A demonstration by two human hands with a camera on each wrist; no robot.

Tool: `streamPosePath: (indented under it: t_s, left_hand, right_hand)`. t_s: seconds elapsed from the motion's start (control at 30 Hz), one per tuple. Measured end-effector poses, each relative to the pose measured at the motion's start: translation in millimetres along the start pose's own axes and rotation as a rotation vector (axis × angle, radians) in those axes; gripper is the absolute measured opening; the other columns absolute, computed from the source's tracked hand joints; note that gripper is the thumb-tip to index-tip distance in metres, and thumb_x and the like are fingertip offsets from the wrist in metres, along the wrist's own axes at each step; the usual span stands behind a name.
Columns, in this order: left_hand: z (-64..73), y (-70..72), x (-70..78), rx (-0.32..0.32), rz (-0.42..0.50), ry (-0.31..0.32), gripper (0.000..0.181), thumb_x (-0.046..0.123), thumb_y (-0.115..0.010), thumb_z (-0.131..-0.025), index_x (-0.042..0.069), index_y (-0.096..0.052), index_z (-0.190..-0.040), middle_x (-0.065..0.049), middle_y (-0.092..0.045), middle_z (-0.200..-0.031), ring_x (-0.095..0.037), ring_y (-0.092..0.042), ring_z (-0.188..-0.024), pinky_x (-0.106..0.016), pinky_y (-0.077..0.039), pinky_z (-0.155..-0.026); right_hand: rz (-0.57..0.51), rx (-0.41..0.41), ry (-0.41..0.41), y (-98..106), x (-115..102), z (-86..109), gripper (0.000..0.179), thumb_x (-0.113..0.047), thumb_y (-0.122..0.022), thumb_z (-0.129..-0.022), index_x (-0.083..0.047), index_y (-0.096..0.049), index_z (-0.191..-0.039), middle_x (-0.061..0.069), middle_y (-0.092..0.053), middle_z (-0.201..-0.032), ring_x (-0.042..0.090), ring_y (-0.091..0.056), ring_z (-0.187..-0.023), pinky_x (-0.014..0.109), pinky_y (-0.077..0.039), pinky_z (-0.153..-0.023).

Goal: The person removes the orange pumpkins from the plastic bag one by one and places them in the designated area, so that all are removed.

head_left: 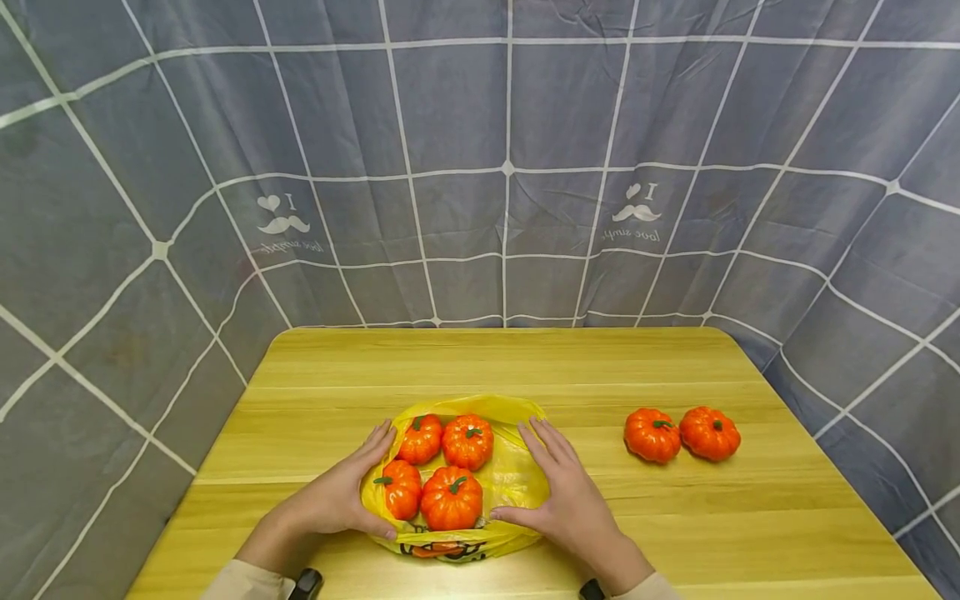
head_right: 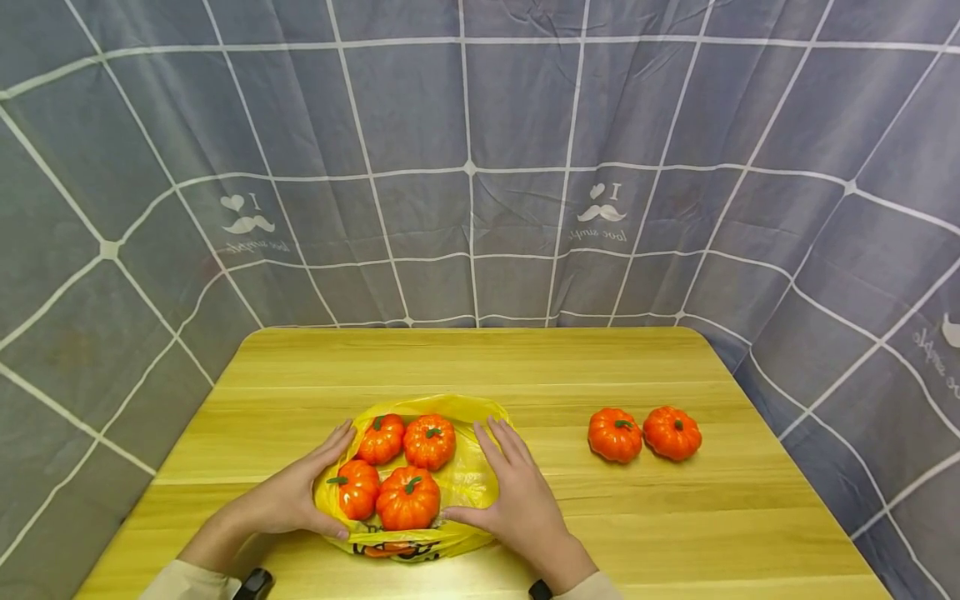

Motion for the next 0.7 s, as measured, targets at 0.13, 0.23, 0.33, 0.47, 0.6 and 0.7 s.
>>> streamPosePath:
  t_s: [0.13, 0.23, 0.33, 0.47, 0.6, 0.7]
  left_hand:
    - [-0.7, -0.2, 0.1, -0.007, 0.0, 0.0, 0.135, 0.047, -0.093, -0.065, -0.002, -0.011, -0.16, -0.022, 0.006, -0.165, -0.044, 0.005, -0.15, -0.062, -0.007, -0.113]
    - [-0.6, -0.5, 0.0, -0.013, 0.013, 0.004, 0.135, 0.046, -0.093, -0.065, -0.002, -0.009, -0.16, -0.023, 0.008, -0.165, -0.045, 0.006, -0.149, -0.063, -0.007, -0.113]
    - [-0.5, -0.7, 0.2, -0.016, 0.021, 0.005, 0.135, 0.045, -0.093, -0.066, -0.002, -0.009, -0.16, -0.023, 0.009, -0.165, -0.045, 0.006, -0.149, -0.064, -0.007, -0.113]
    - [-0.6, -1.0, 0.6, -0.017, 0.02, 0.003, 0.135, 0.045, -0.093, -0.066, -0.002, -0.009, -0.16, -0.024, 0.009, -0.165, -0.045, 0.006, -0.149, -0.064, -0.007, -0.113]
    - [-0.6, -0.8, 0.9, -0.017, 0.023, 0.001, 0.135, 0.045, -0.093, -0.066, -0.003, -0.009, -0.159, -0.024, 0.008, -0.165, -0.045, 0.006, -0.149, -0.064, -0.007, -0.113]
    - [-0.7, 0.0, 0.9, -0.014, 0.021, 0.001, 0.135, 0.045, -0.093, -0.066, -0.003, -0.009, -0.159, -0.024, 0.009, -0.165, -0.045, 0.005, -0.149, -0.063, -0.007, -0.113]
  right_hand:
    - [-0.035, -0.05, 0.016, -14, -14, -0.9, 0.114, -0.074, -0.076, -0.068, -0.015, -0.037, -0.158, 0.008, -0.035, -0.16, 0.028, -0.031, -0.146, 0.052, -0.039, -0.108]
    - [-0.067, -0.09, 0.011, -24, -23, -1.1, 0.113, -0.075, -0.074, -0.069, -0.016, -0.037, -0.158, 0.006, -0.036, -0.16, 0.027, -0.034, -0.145, 0.052, -0.041, -0.107]
    - [-0.094, -0.112, 0.006, -32, -28, -1.2, 0.111, -0.074, -0.074, -0.07, -0.013, -0.04, -0.156, 0.009, -0.039, -0.158, 0.028, -0.037, -0.143, 0.052, -0.042, -0.106]
    - [-0.114, -0.142, -0.013, -42, -29, -0.5, 0.107, -0.073, -0.075, -0.071, -0.011, -0.044, -0.153, 0.01, -0.045, -0.153, 0.028, -0.043, -0.139, 0.051, -0.042, -0.106]
    - [-0.109, -0.178, -0.047, -48, -28, 1.3, 0.104, -0.074, -0.074, -0.071, -0.014, -0.046, -0.152, 0.007, -0.05, -0.149, 0.028, -0.048, -0.134, 0.051, -0.044, -0.105]
    - [-0.116, -0.191, -0.062, -51, -29, 0.8, 0.1, -0.073, -0.074, -0.072, -0.016, -0.049, -0.15, 0.002, -0.053, -0.144, 0.025, -0.051, -0.13, 0.049, -0.045, -0.104]
Point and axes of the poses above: each hand's wrist, its own z-axis away from the middle knuckle, its own y-axis out of the back of the hand, x = y × z, the point moved 7 cm from there along -z, towards the middle knuckle
